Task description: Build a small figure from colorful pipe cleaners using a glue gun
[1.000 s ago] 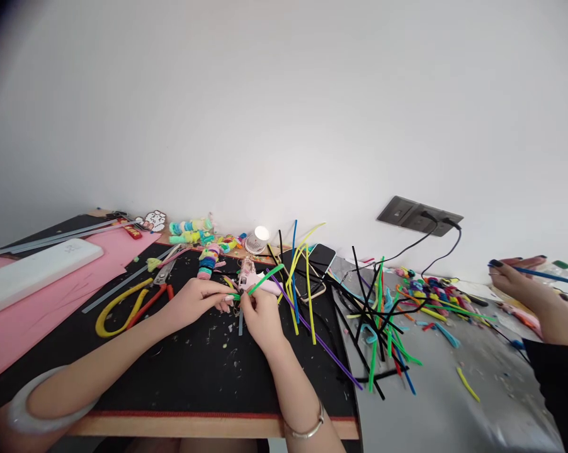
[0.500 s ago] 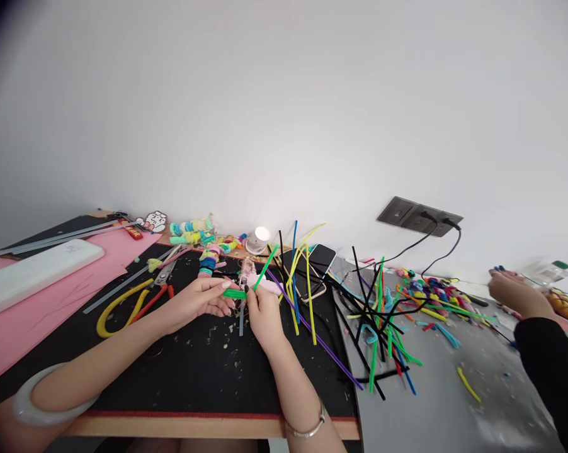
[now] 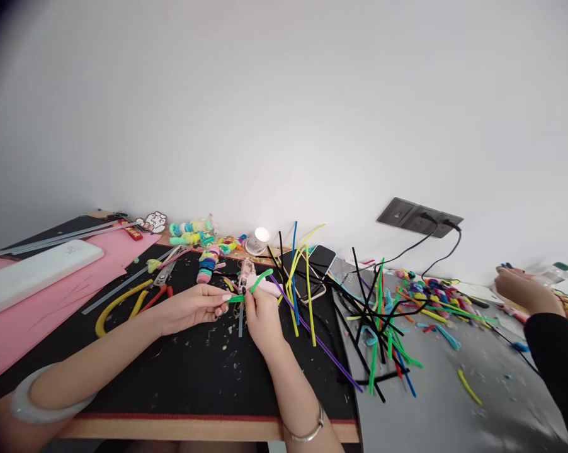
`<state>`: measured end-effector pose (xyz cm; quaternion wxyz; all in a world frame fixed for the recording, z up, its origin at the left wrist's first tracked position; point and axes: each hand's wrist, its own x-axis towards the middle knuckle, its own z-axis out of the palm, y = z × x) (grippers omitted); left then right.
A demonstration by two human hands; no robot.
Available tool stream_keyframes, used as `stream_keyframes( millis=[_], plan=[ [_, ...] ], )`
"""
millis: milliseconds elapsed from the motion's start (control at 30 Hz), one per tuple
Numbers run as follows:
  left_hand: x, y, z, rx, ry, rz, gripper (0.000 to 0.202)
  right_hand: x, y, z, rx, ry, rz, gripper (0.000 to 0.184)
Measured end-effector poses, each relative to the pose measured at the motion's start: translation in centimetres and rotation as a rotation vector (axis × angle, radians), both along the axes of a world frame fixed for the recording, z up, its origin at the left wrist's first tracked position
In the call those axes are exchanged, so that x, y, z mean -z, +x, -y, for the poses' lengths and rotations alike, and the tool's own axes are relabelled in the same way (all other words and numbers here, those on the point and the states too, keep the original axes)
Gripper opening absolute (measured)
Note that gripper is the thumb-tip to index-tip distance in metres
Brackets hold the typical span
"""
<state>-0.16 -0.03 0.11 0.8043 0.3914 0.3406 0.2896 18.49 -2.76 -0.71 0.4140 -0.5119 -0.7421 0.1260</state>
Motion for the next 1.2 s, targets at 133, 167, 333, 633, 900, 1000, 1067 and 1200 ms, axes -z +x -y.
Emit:
stream_keyframes(
  millis=[133, 167, 333, 633, 900, 1000, 1067, 1200],
  plan=[
    [0.2, 0.2, 0.1, -0.019, 0.125, -0.099, 0.030, 0.0, 0.0, 0.0, 0.018, 0.002, -0.002, 0.028],
    [0.2, 0.2, 0.1, -0.034, 0.157, -0.122, 0.030, 0.0, 0.0, 0.0, 0.024, 0.003, -0.003, 0.028],
    [0.6, 0.4, -0.2, -0.103, 0.347, -0.201, 0.029, 0.0, -0.1, 0.0, 0.030, -0.015, -0.059, 0.027],
    [1.1, 0.8, -0.4, -0.063, 0.448, -0.216, 0.048, -0.1, 0.2, 0.0, 0.055, -0.050, -0.139, 0.020],
    [-0.1, 0.6, 0.4, -0.007, 0.266, -0.177, 0.042, -0.3, -0.3, 0.3, -0.055, -0.111, -0.252, 0.017],
    [-0.3, 0.5, 0.6, 0.040, 0.236, -0.106, 0.041, -0.7, -0.5, 0.5, -0.076, -0.141, -0.325, 0.017],
    [-0.4, 0.5, 0.8, 0.069, 0.216, -0.103, 0.038, -0.8, -0.5, 0.6, -0.073, -0.145, -0.371, 0.017],
    [-0.4, 0.7, 0.8, 0.140, 0.223, -0.159, 0.034, -0.8, -0.5, 0.6, -0.050, -0.149, -0.405, 0.016]
  ],
)
